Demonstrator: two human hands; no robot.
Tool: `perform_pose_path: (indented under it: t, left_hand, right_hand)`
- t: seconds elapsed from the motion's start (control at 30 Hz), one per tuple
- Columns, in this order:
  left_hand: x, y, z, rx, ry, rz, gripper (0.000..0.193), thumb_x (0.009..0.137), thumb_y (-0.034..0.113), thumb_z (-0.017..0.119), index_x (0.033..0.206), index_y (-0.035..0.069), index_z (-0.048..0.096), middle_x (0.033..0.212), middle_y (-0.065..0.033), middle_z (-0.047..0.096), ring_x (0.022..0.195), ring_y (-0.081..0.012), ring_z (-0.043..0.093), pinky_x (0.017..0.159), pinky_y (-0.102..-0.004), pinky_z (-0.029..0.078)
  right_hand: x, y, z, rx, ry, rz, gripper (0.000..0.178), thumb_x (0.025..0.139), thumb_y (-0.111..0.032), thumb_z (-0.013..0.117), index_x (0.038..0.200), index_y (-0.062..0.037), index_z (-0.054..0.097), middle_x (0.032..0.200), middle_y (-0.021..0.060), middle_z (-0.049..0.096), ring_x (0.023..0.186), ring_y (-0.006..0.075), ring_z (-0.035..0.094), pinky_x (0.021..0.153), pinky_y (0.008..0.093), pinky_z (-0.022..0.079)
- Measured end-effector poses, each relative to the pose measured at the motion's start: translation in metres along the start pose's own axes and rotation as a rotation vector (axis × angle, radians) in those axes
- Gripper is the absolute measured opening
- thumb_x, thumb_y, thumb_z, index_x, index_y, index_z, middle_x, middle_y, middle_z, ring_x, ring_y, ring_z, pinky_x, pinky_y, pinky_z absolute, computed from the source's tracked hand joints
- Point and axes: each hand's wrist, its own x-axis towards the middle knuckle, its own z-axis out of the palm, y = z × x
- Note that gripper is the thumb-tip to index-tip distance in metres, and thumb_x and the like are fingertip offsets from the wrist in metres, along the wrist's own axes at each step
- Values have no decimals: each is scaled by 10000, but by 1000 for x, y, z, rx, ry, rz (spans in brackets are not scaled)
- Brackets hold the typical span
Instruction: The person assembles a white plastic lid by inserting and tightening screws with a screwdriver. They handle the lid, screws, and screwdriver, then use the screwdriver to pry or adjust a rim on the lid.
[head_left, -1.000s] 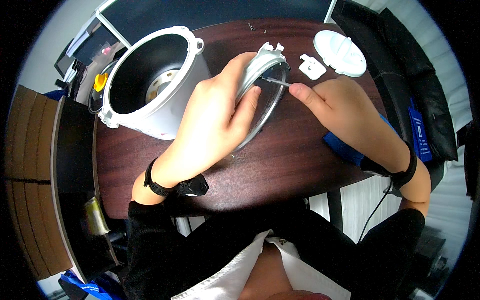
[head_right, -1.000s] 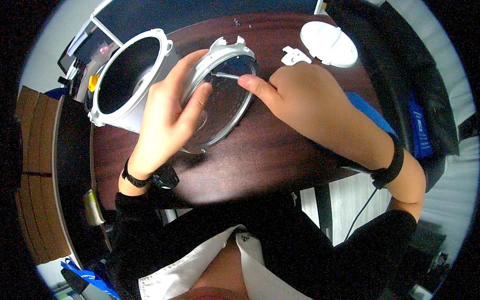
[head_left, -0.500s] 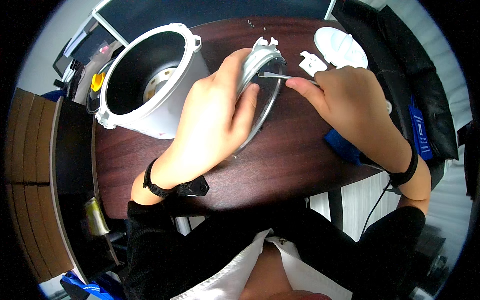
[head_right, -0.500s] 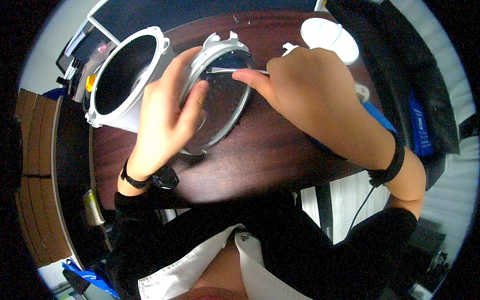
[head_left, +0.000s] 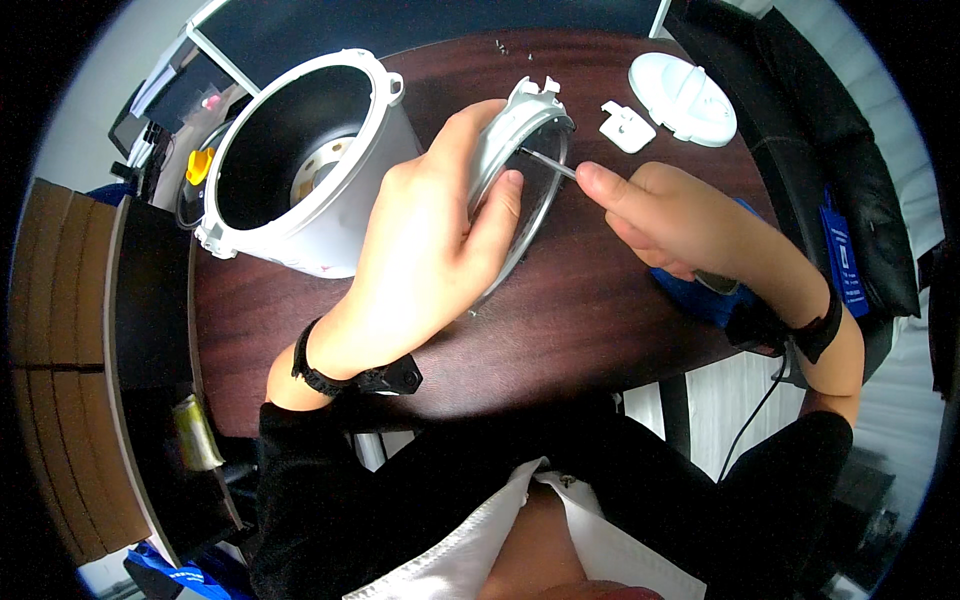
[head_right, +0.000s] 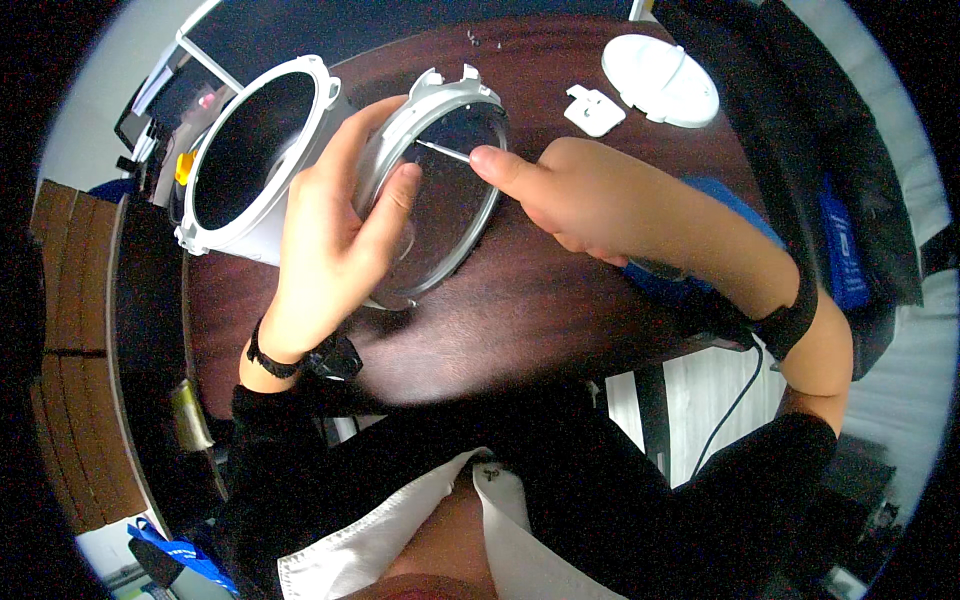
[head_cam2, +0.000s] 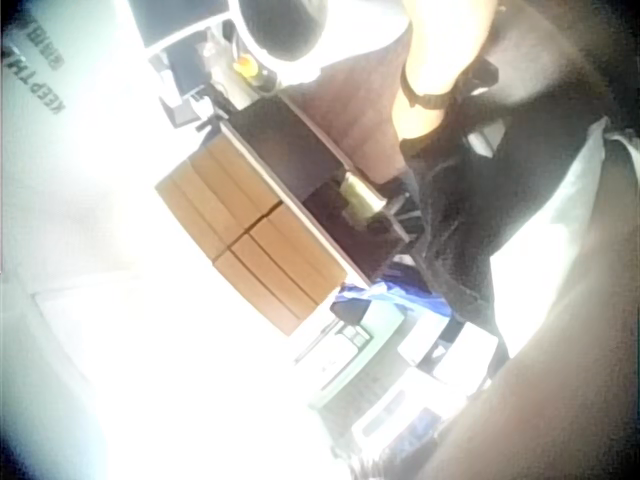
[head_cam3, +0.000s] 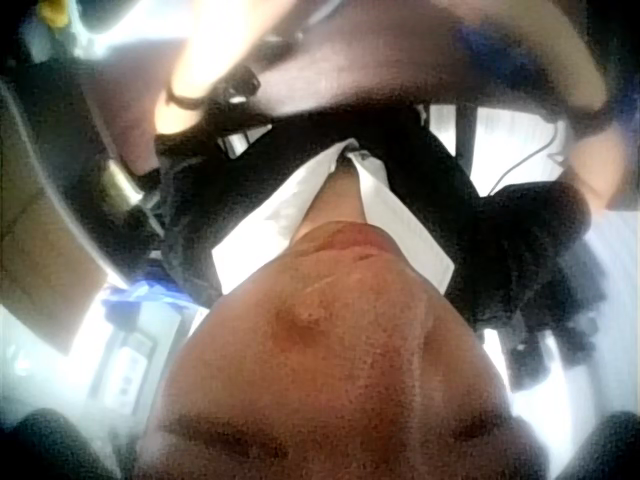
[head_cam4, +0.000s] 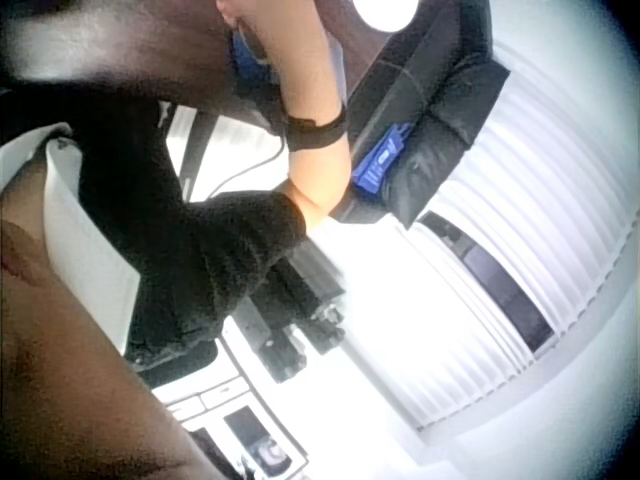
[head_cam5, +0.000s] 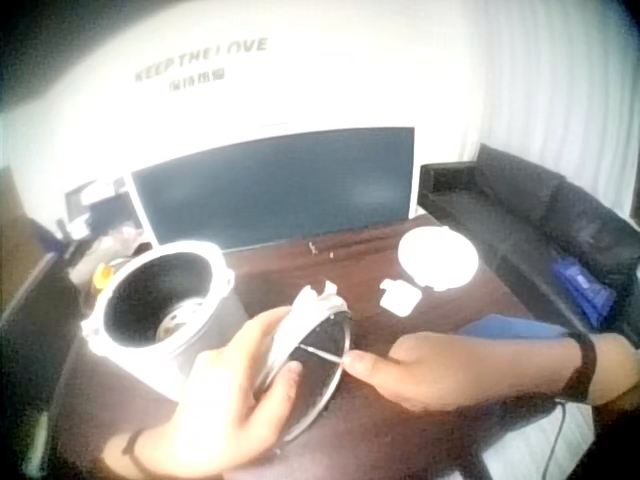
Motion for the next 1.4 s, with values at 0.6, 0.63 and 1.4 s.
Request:
perform_pose_path:
  t: [0.6, 0.63, 1.4]
  left_hand:
    - [3, -9, 2, 165, 298, 392, 502, 868, 54, 633, 1330, -22, 454, 1063, -240, 656, 885, -326, 703, 714, -350, 553]
    - [3, -9, 3, 169, 305, 391, 500, 868, 50, 629, 1331, -22, 454, 1043, -240, 661, 866, -326, 706, 699, -351, 554]
    - [2, -15, 10, 251, 284, 353, 531, 861, 15, 603, 1356, -33, 419, 853, -217, 671, 686, -306, 700, 586, -352, 536]
  right_hand:
    - [-11, -3, 21, -214, 508, -429, 627, 935, -463, 555, 540, 23, 558, 541, 233, 517, 504, 382, 559, 475, 419, 409]
    - [-11, -5, 20, -165, 455, -399, 624, 939, -464, 551, 550, 24, 562, 545, 236, 519, 507, 382, 561, 475, 415, 408]
    - [-1, -4, 19, 533, -271, 16, 673, 976, -636, 297, 485, -176, 303, 404, -54, 315, 315, 39, 263, 305, 198, 213]
